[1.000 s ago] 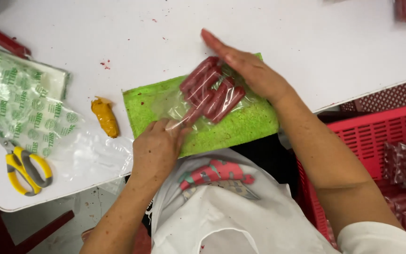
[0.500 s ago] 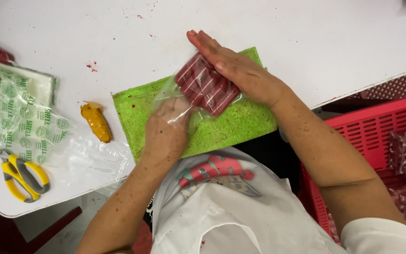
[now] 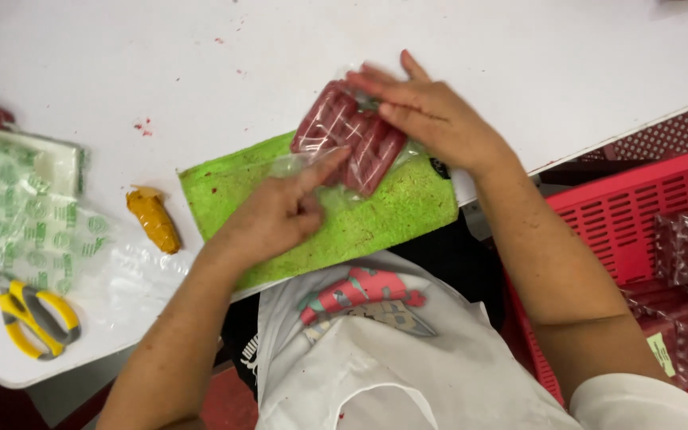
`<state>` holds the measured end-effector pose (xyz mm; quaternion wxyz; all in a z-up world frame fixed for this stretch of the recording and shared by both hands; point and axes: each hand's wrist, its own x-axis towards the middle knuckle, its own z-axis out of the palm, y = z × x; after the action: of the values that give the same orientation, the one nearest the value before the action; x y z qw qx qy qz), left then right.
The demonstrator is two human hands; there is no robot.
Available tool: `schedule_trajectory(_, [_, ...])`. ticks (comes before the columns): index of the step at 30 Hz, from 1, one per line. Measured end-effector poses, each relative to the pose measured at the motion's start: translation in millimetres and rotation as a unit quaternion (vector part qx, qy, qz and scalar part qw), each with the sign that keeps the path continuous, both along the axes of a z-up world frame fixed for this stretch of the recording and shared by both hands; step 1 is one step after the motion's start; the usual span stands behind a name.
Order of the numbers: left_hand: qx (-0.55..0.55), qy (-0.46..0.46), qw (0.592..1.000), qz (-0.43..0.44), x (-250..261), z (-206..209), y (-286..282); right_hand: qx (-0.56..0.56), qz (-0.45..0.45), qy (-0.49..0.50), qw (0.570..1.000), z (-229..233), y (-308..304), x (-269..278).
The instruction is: Packaging small red sausages into plastic bags on a production table.
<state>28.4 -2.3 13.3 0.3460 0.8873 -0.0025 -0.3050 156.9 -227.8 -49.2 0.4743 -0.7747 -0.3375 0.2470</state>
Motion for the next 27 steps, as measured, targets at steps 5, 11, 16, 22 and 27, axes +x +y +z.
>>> schedule_trajectory(5, [-0.048,0.215,0.975,0.027,0,24,4,0.113,0.011,-0.012,0.993,-5,-1,-5])
schedule_trajectory(11, [-0.11,0.168,0.978,0.048,-22,-1,0,0.059,0.056,-0.031,0.996,6,3,-10])
schedule_trajectory(16, [-0.169,0.241,0.952,0.089,12,12,-22,0.032,0.082,-0.069,0.994,15,2,-23])
schedule_trajectory(22, [-0.125,0.247,0.951,0.138,29,9,-30,0.035,0.119,-0.025,0.992,11,-5,-20])
schedule_trajectory(27, [-0.059,0.265,0.962,0.023,44,25,-22,0.01,0.148,-0.057,0.987,18,2,-19])
